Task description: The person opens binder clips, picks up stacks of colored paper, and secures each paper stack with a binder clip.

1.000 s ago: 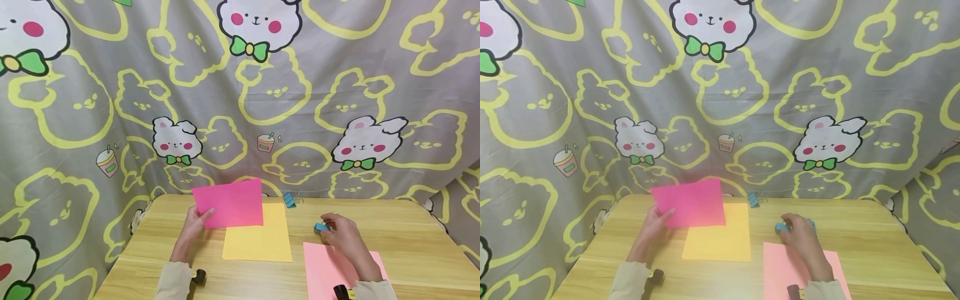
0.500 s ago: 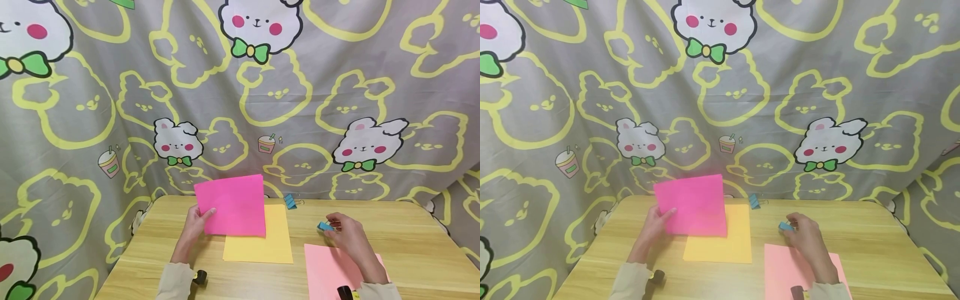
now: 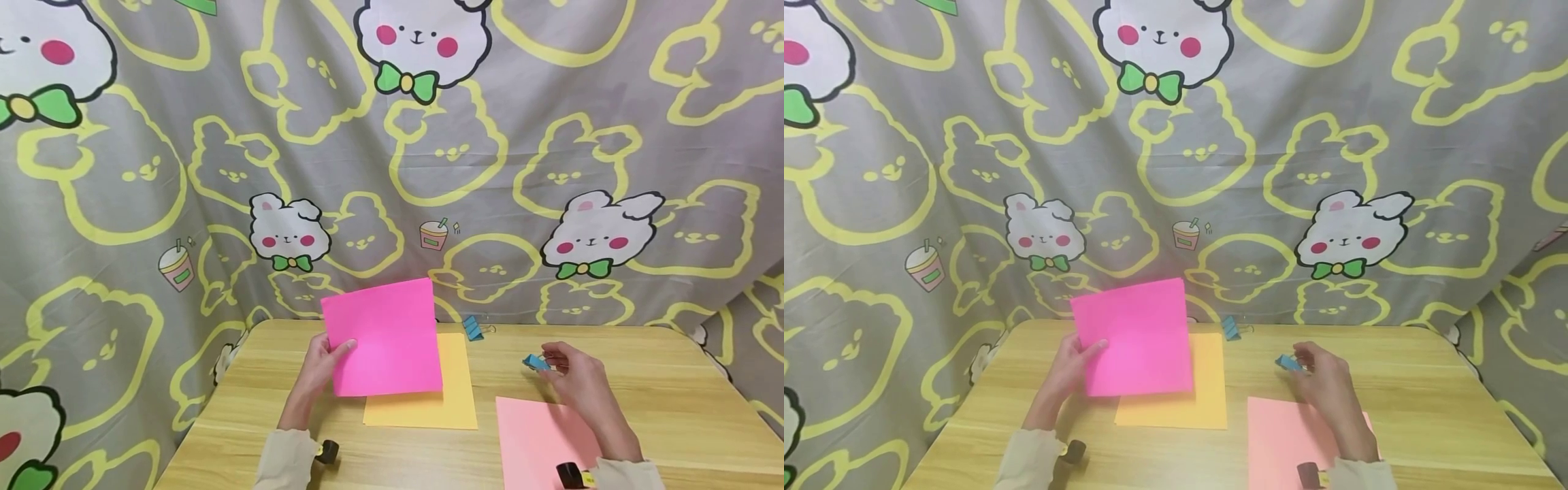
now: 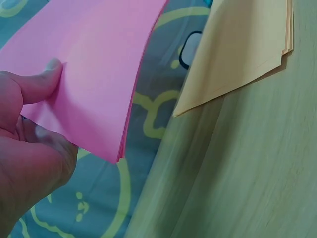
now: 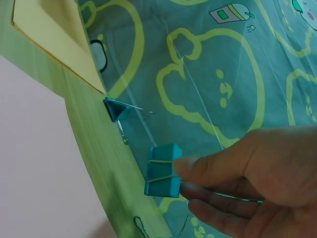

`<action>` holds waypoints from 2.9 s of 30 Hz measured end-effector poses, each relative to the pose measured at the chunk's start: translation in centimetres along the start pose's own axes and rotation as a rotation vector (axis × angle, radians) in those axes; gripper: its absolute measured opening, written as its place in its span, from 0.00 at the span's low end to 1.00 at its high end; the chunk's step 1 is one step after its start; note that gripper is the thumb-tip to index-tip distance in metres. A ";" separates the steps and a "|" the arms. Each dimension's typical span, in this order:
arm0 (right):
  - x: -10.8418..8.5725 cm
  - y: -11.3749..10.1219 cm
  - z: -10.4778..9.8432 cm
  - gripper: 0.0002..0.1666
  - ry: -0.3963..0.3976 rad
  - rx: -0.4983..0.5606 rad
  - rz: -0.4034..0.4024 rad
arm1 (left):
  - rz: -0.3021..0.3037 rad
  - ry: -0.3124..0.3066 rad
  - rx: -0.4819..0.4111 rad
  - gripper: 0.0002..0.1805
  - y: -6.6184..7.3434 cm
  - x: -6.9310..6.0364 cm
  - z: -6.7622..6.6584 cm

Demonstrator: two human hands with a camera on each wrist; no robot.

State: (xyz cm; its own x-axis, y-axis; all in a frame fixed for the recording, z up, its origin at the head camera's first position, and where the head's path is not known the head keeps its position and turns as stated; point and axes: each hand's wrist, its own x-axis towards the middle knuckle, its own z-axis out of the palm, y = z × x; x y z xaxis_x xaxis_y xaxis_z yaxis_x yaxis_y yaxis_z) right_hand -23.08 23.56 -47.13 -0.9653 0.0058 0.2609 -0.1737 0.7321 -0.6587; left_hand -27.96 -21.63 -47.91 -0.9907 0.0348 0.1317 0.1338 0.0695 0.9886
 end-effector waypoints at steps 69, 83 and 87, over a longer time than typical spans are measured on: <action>0.2 -1.6 -0.1 0.23 -0.166 0.600 0.190 | -0.028 -0.231 -0.067 0.13 0.1 -0.7 4.7; 0.2 -2.3 0.9 0.18 -0.180 0.692 0.131 | -0.003 -0.269 -0.077 0.14 0.0 -0.9 5.1; 0.2 -2.5 1.1 0.18 -0.183 0.699 0.119 | 0.002 -0.276 -0.083 0.15 -0.1 -0.9 5.3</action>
State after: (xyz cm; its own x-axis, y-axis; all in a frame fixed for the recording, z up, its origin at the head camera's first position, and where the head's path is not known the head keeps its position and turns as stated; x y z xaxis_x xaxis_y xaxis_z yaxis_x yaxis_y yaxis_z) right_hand -23.06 21.00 -46.19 -0.9919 -0.1007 0.0775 -0.0902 0.1278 -0.9877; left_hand -26.91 -16.39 -48.48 -0.9446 0.3054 0.1204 0.1224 -0.0124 0.9924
